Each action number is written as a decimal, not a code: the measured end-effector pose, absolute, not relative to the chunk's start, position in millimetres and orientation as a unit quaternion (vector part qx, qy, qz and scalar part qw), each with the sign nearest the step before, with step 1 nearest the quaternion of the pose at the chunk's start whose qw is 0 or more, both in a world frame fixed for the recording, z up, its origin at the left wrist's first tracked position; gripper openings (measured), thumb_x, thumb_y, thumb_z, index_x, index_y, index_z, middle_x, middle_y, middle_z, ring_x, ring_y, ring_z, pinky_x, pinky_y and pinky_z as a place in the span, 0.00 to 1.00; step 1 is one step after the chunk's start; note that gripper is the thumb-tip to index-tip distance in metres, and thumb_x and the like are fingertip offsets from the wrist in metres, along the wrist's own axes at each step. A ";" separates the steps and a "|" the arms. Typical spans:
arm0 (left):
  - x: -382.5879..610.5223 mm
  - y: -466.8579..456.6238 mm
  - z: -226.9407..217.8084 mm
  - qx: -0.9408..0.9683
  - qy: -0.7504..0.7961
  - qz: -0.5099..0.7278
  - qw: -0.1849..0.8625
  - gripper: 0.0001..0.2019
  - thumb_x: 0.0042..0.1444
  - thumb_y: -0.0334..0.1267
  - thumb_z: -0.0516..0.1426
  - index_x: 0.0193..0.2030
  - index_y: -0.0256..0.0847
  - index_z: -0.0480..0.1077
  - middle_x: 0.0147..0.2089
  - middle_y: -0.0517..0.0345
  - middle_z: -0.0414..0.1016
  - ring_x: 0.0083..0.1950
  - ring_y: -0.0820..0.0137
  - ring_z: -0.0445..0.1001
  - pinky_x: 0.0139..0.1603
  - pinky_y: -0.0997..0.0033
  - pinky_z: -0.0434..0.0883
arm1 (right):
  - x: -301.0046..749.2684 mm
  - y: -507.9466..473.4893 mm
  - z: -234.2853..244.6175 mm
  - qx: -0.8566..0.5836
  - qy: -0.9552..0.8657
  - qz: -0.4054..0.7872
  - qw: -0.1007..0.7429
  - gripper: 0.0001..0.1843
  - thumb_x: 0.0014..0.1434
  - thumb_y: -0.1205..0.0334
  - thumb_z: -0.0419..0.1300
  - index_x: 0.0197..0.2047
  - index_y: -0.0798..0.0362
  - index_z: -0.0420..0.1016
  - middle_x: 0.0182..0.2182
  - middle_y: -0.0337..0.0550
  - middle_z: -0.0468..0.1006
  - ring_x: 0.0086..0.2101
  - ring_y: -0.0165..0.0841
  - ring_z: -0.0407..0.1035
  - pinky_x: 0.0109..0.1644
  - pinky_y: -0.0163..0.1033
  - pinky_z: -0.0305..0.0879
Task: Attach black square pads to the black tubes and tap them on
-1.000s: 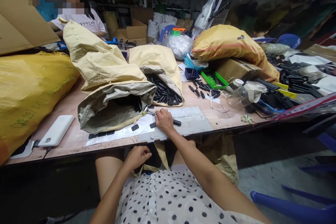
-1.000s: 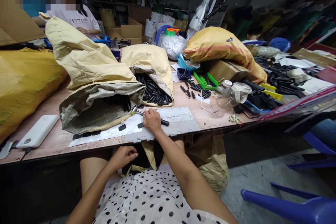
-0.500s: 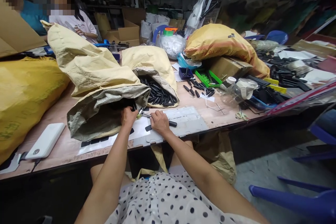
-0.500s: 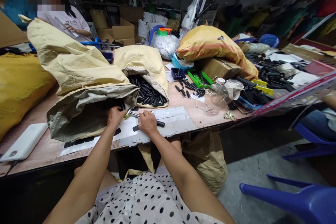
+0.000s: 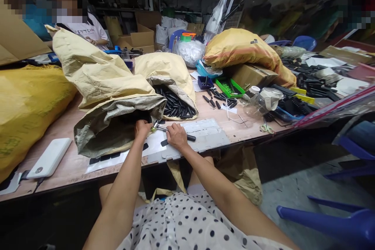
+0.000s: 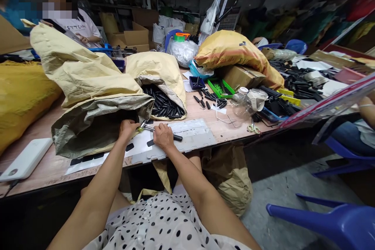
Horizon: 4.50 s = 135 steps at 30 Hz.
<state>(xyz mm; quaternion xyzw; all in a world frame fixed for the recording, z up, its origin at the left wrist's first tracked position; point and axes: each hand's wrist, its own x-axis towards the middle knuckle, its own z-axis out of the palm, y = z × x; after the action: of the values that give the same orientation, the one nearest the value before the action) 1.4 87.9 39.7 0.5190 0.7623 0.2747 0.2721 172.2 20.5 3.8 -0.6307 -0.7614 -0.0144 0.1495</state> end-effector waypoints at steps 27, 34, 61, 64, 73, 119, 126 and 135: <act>-23.3 -3.1 -3.1 0.680 0.618 0.327 0.220 0.11 0.53 0.42 0.62 0.42 0.46 0.82 0.38 0.56 0.79 0.37 0.64 0.77 0.39 0.67 0.74 | 176.5 17.7 14.4 -0.629 -0.762 0.024 0.153 0.15 0.69 0.63 0.55 0.54 0.48 0.79 0.44 0.49 0.76 0.47 0.41 0.66 0.47 0.42 0.63; -20.8 -4.2 -6.9 0.686 0.619 0.331 0.191 0.10 0.53 0.40 0.62 0.41 0.45 0.81 0.38 0.56 0.80 0.38 0.65 0.77 0.39 0.68 0.73 | 185.8 -11.9 11.7 -0.590 -0.748 0.077 0.293 0.21 0.70 0.63 0.52 0.62 0.44 0.75 0.42 0.45 0.78 0.45 0.37 0.71 0.49 0.37 0.69; -16.3 -4.7 -3.7 0.678 0.637 0.305 0.204 0.06 0.54 0.39 0.61 0.37 0.46 0.80 0.39 0.59 0.78 0.39 0.65 0.76 0.37 0.70 0.71 | 175.3 -43.9 6.3 -0.542 -0.768 0.167 0.297 0.19 0.68 0.64 0.54 0.57 0.44 0.78 0.42 0.41 0.82 0.43 0.34 0.75 0.48 0.36 0.71; -14.3 -5.1 -3.6 0.671 0.643 0.306 0.206 0.08 0.53 0.38 0.62 0.40 0.47 0.80 0.40 0.58 0.79 0.39 0.65 0.77 0.39 0.69 0.72 | 177.4 -31.3 6.1 -0.561 -0.758 0.145 0.301 0.19 0.68 0.64 0.53 0.57 0.43 0.78 0.43 0.40 0.81 0.44 0.34 0.74 0.47 0.36 0.70; -13.4 -8.1 -3.2 0.682 0.635 0.306 0.198 0.07 0.50 0.37 0.62 0.36 0.47 0.79 0.38 0.61 0.78 0.31 0.70 0.72 0.36 0.71 0.71 | 179.5 18.2 3.2 -0.624 -0.759 -0.008 0.184 0.16 0.68 0.64 0.55 0.54 0.45 0.79 0.41 0.47 0.77 0.44 0.39 0.67 0.45 0.40 0.61; -41.5 99.0 20.6 0.760 0.605 0.220 0.087 0.15 0.44 0.26 0.57 0.35 0.47 0.80 0.42 0.50 0.83 0.50 0.52 0.75 0.55 0.55 0.72 | 170.0 19.4 2.9 -0.629 -0.764 -0.025 0.141 0.12 0.69 0.61 0.54 0.48 0.51 0.77 0.43 0.50 0.75 0.45 0.41 0.64 0.45 0.42 0.58; -47.6 75.1 18.0 0.765 0.588 0.252 0.074 0.13 0.51 0.33 0.59 0.42 0.49 0.79 0.45 0.53 0.82 0.51 0.56 0.74 0.58 0.58 0.71 | 169.9 20.5 -1.4 -0.630 -0.762 -0.034 0.146 0.11 0.70 0.60 0.54 0.48 0.51 0.77 0.42 0.50 0.74 0.44 0.42 0.64 0.45 0.42 0.58; -40.9 87.0 15.1 0.727 0.630 0.254 0.103 0.08 0.52 0.34 0.60 0.36 0.45 0.80 0.42 0.48 0.81 0.52 0.51 0.74 0.57 0.54 0.71 | 171.0 22.0 -2.3 -0.626 -0.765 -0.040 0.148 0.11 0.70 0.60 0.54 0.48 0.51 0.77 0.42 0.50 0.74 0.44 0.42 0.64 0.45 0.42 0.58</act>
<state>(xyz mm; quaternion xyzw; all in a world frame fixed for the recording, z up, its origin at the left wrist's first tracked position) -40.9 87.0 15.1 0.7271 0.6296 0.2536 0.1028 171.0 22.0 -2.3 -0.6256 -0.7650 -0.0401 0.1476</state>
